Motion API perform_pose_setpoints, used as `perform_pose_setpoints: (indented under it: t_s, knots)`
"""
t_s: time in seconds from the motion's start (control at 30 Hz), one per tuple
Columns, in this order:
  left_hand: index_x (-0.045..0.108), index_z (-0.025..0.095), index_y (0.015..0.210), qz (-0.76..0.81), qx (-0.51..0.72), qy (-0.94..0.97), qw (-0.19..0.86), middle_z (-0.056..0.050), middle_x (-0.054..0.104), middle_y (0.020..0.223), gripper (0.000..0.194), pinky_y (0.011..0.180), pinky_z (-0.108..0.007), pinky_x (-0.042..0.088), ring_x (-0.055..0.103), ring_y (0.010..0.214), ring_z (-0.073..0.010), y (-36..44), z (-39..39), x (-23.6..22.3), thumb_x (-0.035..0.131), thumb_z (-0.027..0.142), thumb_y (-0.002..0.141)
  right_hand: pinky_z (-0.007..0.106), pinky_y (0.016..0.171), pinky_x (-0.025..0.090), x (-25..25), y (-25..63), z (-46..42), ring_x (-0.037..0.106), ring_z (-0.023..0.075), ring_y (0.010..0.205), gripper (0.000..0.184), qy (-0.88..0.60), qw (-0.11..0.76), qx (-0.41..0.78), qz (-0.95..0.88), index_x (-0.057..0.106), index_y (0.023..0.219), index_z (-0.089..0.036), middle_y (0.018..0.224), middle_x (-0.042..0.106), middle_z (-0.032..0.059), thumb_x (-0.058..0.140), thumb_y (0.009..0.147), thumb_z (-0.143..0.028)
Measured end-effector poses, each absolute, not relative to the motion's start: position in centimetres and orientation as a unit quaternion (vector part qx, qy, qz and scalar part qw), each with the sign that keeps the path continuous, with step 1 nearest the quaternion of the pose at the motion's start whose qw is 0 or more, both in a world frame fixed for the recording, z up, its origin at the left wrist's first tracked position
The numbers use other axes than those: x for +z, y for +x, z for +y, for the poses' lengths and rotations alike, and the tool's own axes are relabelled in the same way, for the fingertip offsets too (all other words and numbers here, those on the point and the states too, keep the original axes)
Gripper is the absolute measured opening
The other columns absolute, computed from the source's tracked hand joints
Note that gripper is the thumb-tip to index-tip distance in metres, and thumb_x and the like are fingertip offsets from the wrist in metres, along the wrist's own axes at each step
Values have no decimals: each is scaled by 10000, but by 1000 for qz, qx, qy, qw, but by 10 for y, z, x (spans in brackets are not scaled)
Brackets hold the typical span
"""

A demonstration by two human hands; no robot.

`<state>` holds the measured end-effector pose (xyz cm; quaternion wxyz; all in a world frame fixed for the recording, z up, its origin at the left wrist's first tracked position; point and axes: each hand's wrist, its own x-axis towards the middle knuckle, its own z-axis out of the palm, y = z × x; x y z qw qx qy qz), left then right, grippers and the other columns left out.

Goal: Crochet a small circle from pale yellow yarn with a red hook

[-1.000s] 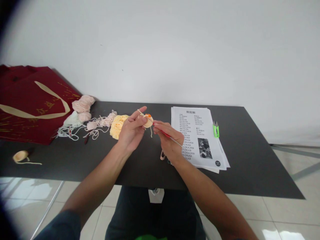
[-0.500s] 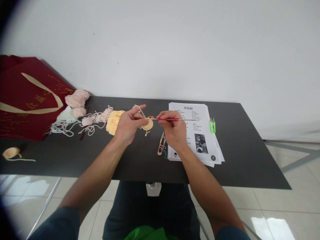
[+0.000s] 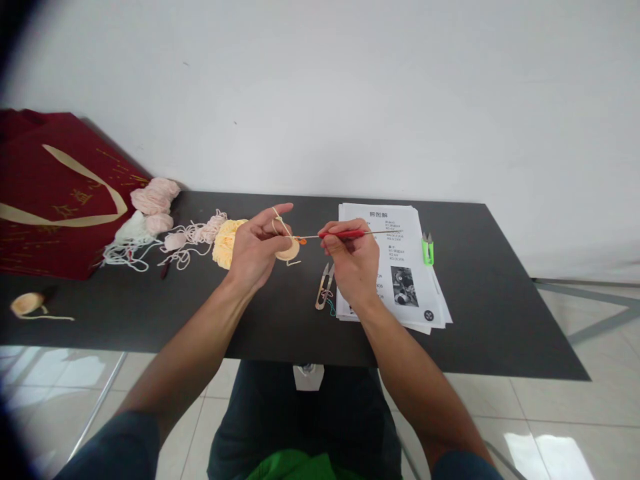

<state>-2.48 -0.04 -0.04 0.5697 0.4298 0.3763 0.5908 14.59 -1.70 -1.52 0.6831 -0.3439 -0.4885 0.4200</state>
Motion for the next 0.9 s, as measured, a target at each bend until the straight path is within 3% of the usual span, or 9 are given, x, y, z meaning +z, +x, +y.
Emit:
perform_pose_setpoints:
  t_s: [0.3, 0.57, 0.77, 0.9]
  knots:
    - [798, 200, 1049, 357, 568, 410, 618, 20, 688, 711, 483, 564, -235, 424, 573, 581, -97, -28, 1, 3, 752, 51, 592, 248, 577, 506, -8, 146, -17, 628, 103, 649, 256, -316, 679, 488, -449, 633, 867, -254, 850, 739, -22, 874, 801, -312]
    - [785, 203, 888, 393, 577, 459, 549, 11, 681, 704, 196, 607, -247, 480, 600, 613, -109, -20, -6, -4, 826, 168, 700, 257, 677, 647, -19, 132, -16, 732, 119, 738, 184, -349, 663, 542, -381, 687, 914, -256, 953, 806, 0, 832, 847, -347]
    - [785, 230, 1033, 373, 616, 447, 530, -4, 736, 860, 333, 670, -248, 522, 656, 726, -117, -19, -4, -4, 837, 168, 711, 224, 708, 656, -17, 124, -20, 744, 97, 733, 155, -350, 673, 541, -363, 708, 926, -247, 922, 812, -12, 834, 853, -302]
    - [755, 246, 1198, 372, 608, 448, 540, 5, 735, 857, 493, 673, -252, 519, 659, 718, -114, -20, -2, -4, 851, 206, 716, 245, 703, 659, -17, 125, -20, 745, 110, 732, 170, -368, 668, 530, -371, 699, 938, -238, 928, 812, 4, 826, 860, -321]
